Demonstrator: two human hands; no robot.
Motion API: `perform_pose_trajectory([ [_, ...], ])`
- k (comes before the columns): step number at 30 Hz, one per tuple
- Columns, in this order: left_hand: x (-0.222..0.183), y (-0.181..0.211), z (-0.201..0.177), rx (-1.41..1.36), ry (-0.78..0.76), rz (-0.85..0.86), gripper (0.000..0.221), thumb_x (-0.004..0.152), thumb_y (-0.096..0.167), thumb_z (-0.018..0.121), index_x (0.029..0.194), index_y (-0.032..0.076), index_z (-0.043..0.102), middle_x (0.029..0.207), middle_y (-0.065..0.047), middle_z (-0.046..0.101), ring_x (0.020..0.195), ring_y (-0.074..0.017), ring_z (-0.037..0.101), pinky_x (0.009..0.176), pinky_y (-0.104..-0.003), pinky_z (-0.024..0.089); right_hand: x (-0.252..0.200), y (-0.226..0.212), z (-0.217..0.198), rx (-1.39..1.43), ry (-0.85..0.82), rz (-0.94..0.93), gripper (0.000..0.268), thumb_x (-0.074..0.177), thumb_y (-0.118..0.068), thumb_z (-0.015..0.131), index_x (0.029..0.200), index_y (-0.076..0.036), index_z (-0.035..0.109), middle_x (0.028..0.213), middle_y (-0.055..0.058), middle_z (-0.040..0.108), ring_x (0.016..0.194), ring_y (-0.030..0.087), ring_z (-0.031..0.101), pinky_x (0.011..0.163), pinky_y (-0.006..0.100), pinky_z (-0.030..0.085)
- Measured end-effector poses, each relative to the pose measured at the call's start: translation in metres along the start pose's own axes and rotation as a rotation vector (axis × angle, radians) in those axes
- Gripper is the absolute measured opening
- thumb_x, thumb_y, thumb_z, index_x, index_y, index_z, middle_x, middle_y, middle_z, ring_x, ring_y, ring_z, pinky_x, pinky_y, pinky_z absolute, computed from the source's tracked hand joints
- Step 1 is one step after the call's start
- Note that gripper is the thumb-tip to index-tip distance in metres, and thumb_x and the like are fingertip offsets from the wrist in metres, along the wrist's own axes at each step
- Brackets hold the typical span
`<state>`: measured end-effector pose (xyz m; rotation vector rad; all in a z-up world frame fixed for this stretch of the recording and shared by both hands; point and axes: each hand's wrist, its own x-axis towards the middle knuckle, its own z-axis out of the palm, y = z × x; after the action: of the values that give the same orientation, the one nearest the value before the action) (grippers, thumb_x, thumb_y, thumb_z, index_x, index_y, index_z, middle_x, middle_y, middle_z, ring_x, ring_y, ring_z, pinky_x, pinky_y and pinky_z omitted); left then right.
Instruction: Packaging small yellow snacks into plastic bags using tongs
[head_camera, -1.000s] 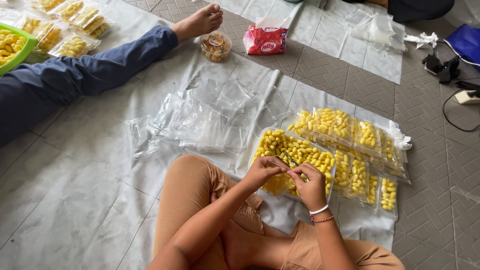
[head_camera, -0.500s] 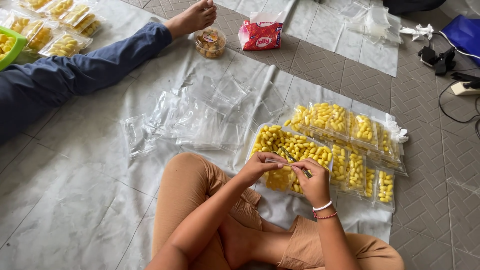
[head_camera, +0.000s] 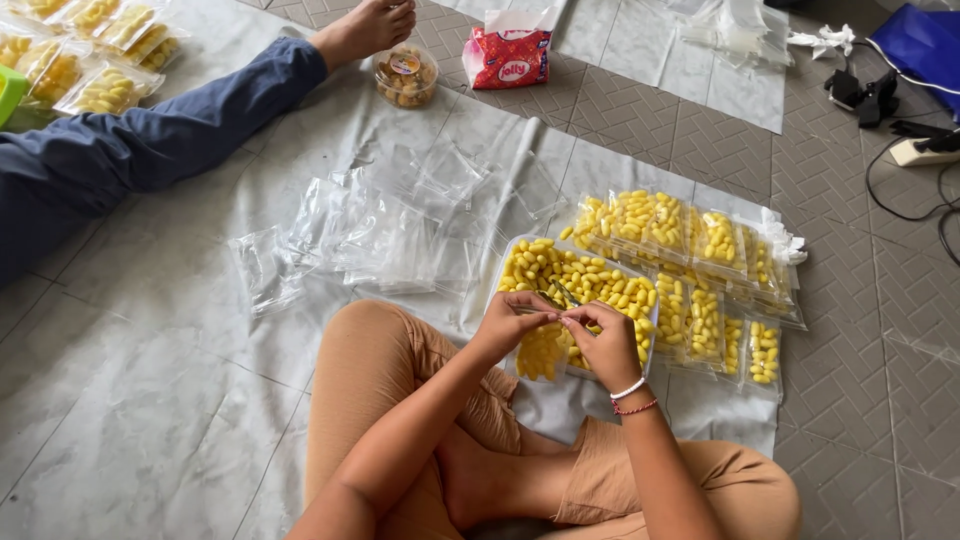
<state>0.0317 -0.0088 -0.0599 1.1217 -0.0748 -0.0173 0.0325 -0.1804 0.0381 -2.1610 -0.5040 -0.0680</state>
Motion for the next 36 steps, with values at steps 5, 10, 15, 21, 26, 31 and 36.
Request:
perform_pose_trajectory([
  [5,-0.007,0.032,0.018,-0.040,0.045,-0.038,0.016,0.077,0.007,0.087,0.089,-0.001,0.079,0.083,-0.008,0.075,0.076,-0.0097,0.066,0.075,-0.021,0.053,0.001,-0.006,-0.005,-0.015,0.018,0.003,0.006,0.082,-0.007,0.081,0.087,-0.010,0.082,0.073,0.010,0.072,0.072,0.022,0.071,0.072,0.033,0.054],
  [10,0.000,0.020,0.010,-0.193,0.046,-0.089,0.020,0.078,0.007,0.086,0.094,0.000,0.077,0.083,-0.001,0.077,0.076,-0.0038,0.070,0.077,-0.018,0.055,0.005,0.005,-0.015,0.001,0.063,-0.019,0.003,0.084,-0.006,0.080,0.084,-0.009,0.081,0.069,0.009,0.071,0.070,0.021,0.071,0.070,0.034,0.054],
  [15,-0.011,0.053,0.016,-0.191,0.030,-0.019,0.014,0.081,0.006,0.085,0.089,-0.003,0.078,0.088,-0.011,0.073,0.082,-0.0119,0.067,0.081,-0.026,0.055,0.003,0.015,-0.024,0.135,0.023,0.031,0.003,0.085,-0.006,0.081,0.082,-0.007,0.082,0.068,0.007,0.072,0.072,0.013,0.069,0.073,0.032,0.054],
  [21,-0.014,0.043,0.004,-0.080,0.002,0.019,0.007,0.079,0.002,0.084,0.079,-0.002,0.078,0.079,-0.014,0.072,0.075,-0.0150,0.064,0.076,-0.028,0.052,-0.004,0.015,-0.019,0.191,-0.049,0.088,0.004,0.084,-0.005,0.080,0.080,-0.004,0.080,0.067,0.008,0.073,0.072,0.013,0.067,0.073,0.033,0.054],
  [26,-0.010,0.036,-0.003,0.019,-0.077,0.020,0.010,0.080,0.005,0.085,0.086,-0.002,0.080,0.085,-0.013,0.074,0.082,-0.0137,0.065,0.082,-0.029,0.052,0.000,0.013,-0.028,0.189,-0.179,0.063,0.004,0.083,-0.008,0.080,0.087,-0.005,0.081,0.074,0.006,0.073,0.077,0.014,0.065,0.075,0.032,0.053],
  [31,-0.012,0.041,0.005,0.171,-0.146,0.064,0.007,0.083,0.009,0.082,0.085,0.003,0.080,0.092,-0.014,0.077,0.093,-0.0236,0.070,0.091,-0.036,0.050,-0.001,0.020,-0.038,0.114,-0.243,0.030,0.004,0.077,-0.007,0.083,0.081,-0.008,0.080,0.073,0.008,0.075,0.074,0.018,0.069,0.071,0.033,0.054],
  [36,-0.024,0.070,0.022,0.206,-0.320,0.061,0.015,0.097,0.016,0.070,0.097,0.005,0.081,0.108,-0.016,0.077,0.108,-0.0280,0.069,0.097,-0.040,0.049,-0.006,0.017,-0.063,0.094,-0.249,-0.045,0.003,0.079,-0.004,0.079,0.079,-0.006,0.077,0.080,0.009,0.075,0.080,0.019,0.068,0.076,0.035,0.053],
])
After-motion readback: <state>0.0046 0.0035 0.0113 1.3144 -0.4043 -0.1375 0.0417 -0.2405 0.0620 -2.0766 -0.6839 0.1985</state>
